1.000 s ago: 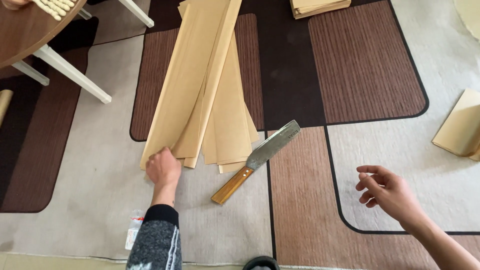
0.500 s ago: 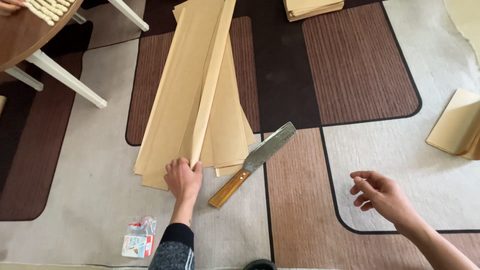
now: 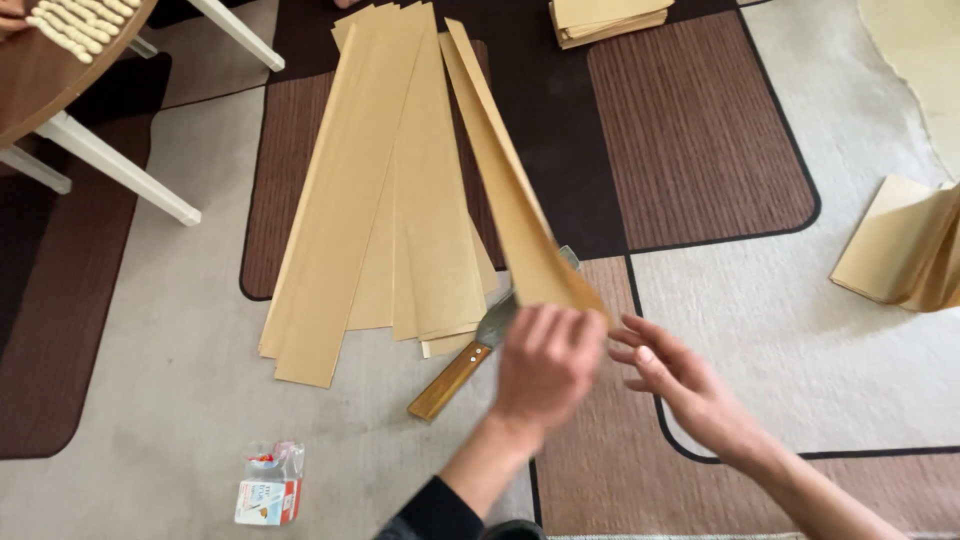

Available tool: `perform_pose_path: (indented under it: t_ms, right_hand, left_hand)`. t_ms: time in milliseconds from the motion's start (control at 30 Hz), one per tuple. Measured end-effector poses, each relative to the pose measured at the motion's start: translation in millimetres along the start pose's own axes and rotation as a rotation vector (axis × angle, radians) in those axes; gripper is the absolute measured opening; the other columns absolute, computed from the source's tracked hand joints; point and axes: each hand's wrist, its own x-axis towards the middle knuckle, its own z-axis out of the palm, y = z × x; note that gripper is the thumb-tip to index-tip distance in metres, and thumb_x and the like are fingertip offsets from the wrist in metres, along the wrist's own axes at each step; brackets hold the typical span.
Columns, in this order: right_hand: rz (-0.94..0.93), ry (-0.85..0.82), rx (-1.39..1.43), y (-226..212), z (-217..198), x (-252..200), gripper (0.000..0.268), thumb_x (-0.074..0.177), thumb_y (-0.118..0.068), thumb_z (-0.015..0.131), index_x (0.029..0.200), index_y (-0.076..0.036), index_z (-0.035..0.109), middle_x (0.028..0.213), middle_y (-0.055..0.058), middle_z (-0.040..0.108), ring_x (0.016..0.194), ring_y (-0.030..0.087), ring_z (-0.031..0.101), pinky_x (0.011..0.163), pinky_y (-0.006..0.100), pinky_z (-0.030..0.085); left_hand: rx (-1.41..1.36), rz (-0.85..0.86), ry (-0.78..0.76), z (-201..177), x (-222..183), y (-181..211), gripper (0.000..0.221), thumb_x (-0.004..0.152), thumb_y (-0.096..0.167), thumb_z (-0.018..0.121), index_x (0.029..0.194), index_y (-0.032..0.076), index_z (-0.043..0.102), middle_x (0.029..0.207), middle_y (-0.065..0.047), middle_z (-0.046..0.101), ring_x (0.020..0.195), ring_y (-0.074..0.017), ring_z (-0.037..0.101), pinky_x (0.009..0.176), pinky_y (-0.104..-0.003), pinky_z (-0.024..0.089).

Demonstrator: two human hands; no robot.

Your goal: Folding long strips of baking paper and cutting them into smaller rectangular sheets using a large knife.

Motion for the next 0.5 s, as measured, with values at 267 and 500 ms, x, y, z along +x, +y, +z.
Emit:
perform_pose_path:
  t_ms: [267, 500]
  right_hand:
    - [0.034, 0.402, 0.259, -36.8, -7.7, -27.5, 0.055, 0.113, -0.030, 0.048, 0.157, 0.001, 0.057, 0.146, 0.022, 0.069, 0.135, 0.032, 0.068, 0.117, 0.049, 0.057]
    - [0.144, 0.468, 0.226, -73.2, -44.0, -39.3, 0.055, 0.122, -0.027, 0.038, 0.150, 0.014, 0.061, 0.131, 0.032, 0.076, 0.116, 0.043, 0.079, 0.107, 0.053, 0.066]
  left_hand:
    - [-0.865, -0.173, -0.304, -33.7, 24.7, 43.8, 0.041, 0.107, 0.012, 0.061, 0.144, -0.003, 0.068, 0.147, -0.022, 0.075, 0.145, -0.0379, 0.068, 0.127, -0.051, 0.054]
    - [-0.985, -1.030, -0.148, 0.1, 20.3, -28.2, 0.102, 0.099, 0.062, 0.060, 0.172, -0.003, 0.031, 0.158, -0.025, 0.060, 0.145, -0.0318, 0.066, 0.114, -0.049, 0.063]
